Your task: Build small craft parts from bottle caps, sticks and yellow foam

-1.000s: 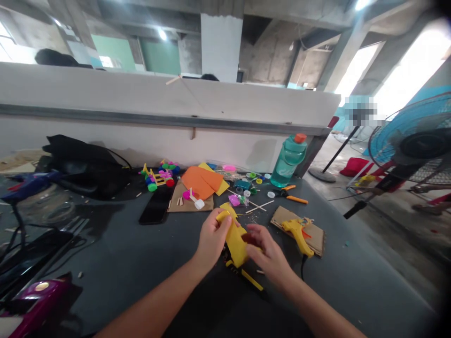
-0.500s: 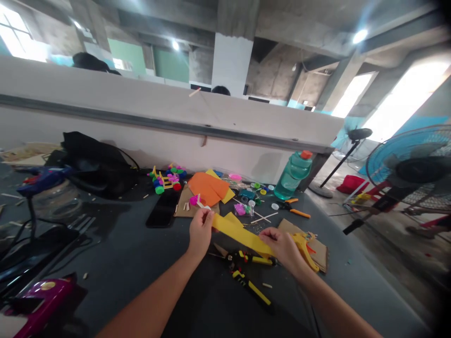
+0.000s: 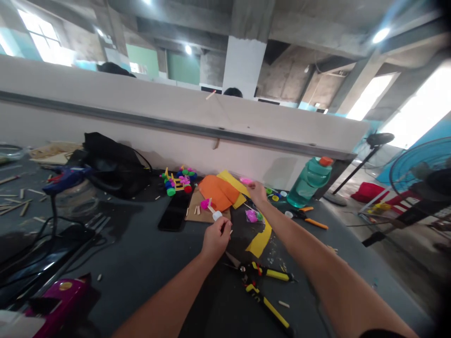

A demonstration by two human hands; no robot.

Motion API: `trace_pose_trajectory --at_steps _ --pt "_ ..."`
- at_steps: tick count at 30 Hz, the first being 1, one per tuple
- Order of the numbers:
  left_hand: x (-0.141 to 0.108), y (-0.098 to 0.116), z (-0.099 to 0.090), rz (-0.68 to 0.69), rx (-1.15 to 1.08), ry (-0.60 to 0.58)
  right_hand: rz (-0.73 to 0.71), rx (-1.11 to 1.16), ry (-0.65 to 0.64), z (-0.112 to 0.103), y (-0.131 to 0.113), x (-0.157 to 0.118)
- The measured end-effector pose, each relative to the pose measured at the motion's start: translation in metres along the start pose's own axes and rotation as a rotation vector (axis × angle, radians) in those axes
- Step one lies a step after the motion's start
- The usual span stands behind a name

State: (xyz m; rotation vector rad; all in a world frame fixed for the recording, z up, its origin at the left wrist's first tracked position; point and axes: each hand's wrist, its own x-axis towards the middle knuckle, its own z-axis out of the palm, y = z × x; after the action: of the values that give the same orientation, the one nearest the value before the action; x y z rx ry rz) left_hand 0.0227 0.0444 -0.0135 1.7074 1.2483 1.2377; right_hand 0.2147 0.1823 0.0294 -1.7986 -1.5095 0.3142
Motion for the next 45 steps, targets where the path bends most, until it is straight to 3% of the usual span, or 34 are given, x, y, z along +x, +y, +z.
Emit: trace_pose_trajectory --at_steps 5,10,14,18,21,27,33,40,45 --pt "0.002 0.0 0.001 -0.018 0.013 -0.022 -0.109 -0.042 -0.113 0.033 -0.014 -0.008" --pt "0.002 0.003 0.001 -0.019 0.019 -0.03 -0.166 -0.062 -0.272 0.034 -0.021 -0.016" --pt "0.003 0.001 0.001 -0.011 0.022 -0.032 -0.073 -0.062 -0.427 0.017 -0.022 -0.009" --pt "0.004 -0.002 0.003 -0.009 0.015 -0.018 0.063 -0.093 -0.611 -0.015 -0.011 -0.004" --pt "0.005 -0.003 0.004 -0.006 0.02 -0.01 0.081 -0.149 -0.673 -0.04 0.001 -0.008" --pt "0.005 0.001 0.002 -0.012 0.04 -0.009 -0.076 -0.302 -0.51 -0.067 0.015 -0.039" --pt "0.002 0.008 -0.001 0.019 0.104 -0.042 -0.123 -0.383 -0.417 -0.054 0.013 -0.075" --pt "0.001 0.007 -0.002 0.049 0.113 -0.075 -0.078 -0.249 -0.242 -0.053 0.007 -0.072" --pt "0.001 0.005 -0.001 0.063 0.121 -0.074 -0.036 -0.068 -0.255 -0.071 0.001 -0.091"
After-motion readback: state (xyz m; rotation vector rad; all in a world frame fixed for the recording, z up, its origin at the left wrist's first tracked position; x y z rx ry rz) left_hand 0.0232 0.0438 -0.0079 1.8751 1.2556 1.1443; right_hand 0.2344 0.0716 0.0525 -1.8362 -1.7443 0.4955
